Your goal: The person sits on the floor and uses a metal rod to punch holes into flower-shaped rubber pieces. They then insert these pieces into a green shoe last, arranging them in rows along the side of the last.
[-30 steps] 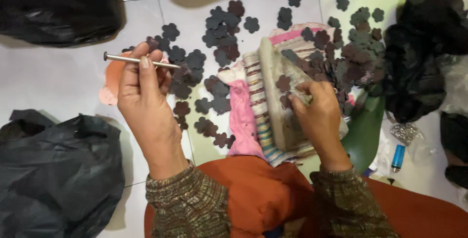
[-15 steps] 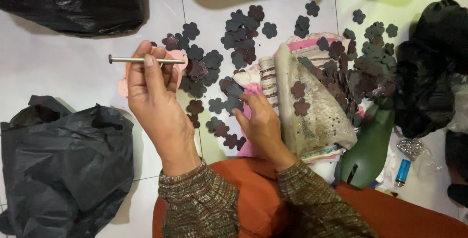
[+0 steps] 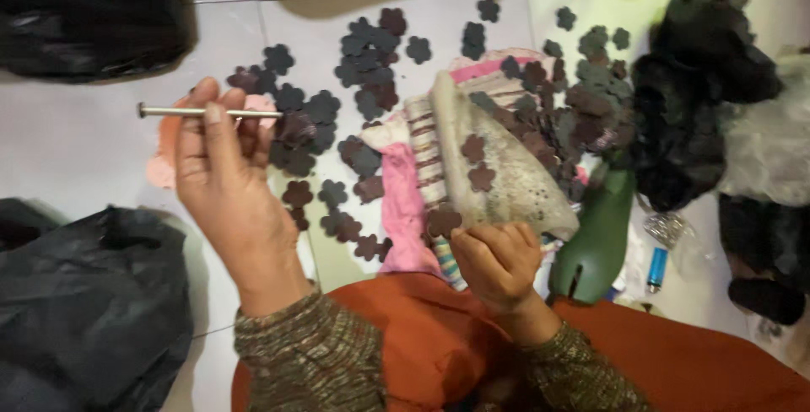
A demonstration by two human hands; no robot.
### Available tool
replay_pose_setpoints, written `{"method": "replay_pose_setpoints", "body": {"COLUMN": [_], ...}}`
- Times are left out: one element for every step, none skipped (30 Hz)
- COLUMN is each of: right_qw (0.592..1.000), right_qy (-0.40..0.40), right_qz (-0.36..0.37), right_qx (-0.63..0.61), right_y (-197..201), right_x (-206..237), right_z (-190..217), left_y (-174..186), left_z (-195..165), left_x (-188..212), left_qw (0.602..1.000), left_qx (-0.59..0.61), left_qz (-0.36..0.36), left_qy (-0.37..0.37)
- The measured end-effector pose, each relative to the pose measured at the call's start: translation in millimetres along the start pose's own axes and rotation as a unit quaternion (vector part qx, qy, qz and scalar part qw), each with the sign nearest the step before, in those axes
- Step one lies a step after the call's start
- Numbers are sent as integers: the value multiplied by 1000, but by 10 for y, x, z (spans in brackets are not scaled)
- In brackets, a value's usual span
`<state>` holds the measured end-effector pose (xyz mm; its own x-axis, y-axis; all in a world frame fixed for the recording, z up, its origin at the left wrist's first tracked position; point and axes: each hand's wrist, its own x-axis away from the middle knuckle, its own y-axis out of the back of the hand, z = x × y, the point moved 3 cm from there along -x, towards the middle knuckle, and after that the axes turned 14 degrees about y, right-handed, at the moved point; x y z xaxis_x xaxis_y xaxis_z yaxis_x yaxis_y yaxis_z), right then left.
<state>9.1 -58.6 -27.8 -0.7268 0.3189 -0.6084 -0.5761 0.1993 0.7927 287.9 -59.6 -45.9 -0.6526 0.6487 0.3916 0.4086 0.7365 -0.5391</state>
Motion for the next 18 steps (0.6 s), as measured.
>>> {"method": "replay_pose_setpoints", "body": {"right_qw": [1000,999,997,993,989,984,978,975,972,968,968,967,966,967,968,970,969,968], "right_qy": [2,-27,-57,-87,-116,-143,-170,-181,-191,-201,-207,-212,-217,-212,-205,-198,-199,-202], "right_qz": [-3,9,23,37,46,53,60,53,45,37,36,35,34,32,30,30,37,44], "right_qx": [15,34,52,68,80,91,100,116,131,146,141,137,135,139,142,140,140,140], "right_y": [87,150,205,250,281,300,311,325,331,331,320,302,284,263,234,207,182,159], "right_x": [55,117,183,251,317,380,440,491,535,572,602,624,639,644,641,635,630,623], "right_z": [-22,-55,-82,-107,-146,-189,-223,-249,-275,-303,-322,-342,-365,-380,-399,-411,-423,-434], "left_y": [-23,-41,-58,-68,-77,-91,-104,-109,-115,-125,-133,-146,-154,-163,-169,-176,-176,-173], "left_z": [9,14,24,33,38,46,56,61,62,63,61,66,69,71,74,76,78,81], "left_x": [21,47,80,110,134,149,165,183,195,198,201,202,201,195,190,189,192,195], "left_qw": [1000,1000,1000,1000,1000,1000,1000,999,999,999,999,999,999,999,998,999,999,999], "left_qx": [-5,-9,-14,-18,-21,-25,-27,-29,-32,-32,-32,-33,-39,-44,-49,-46,-46,-47], "left_qz": [6,12,15,14,14,13,13,12,10,13,15,17,7,0,-9,-2,2,8], "left_qy": [1,3,5,6,7,6,9,12,14,19,23,29,29,28,26,25,25,26]}}
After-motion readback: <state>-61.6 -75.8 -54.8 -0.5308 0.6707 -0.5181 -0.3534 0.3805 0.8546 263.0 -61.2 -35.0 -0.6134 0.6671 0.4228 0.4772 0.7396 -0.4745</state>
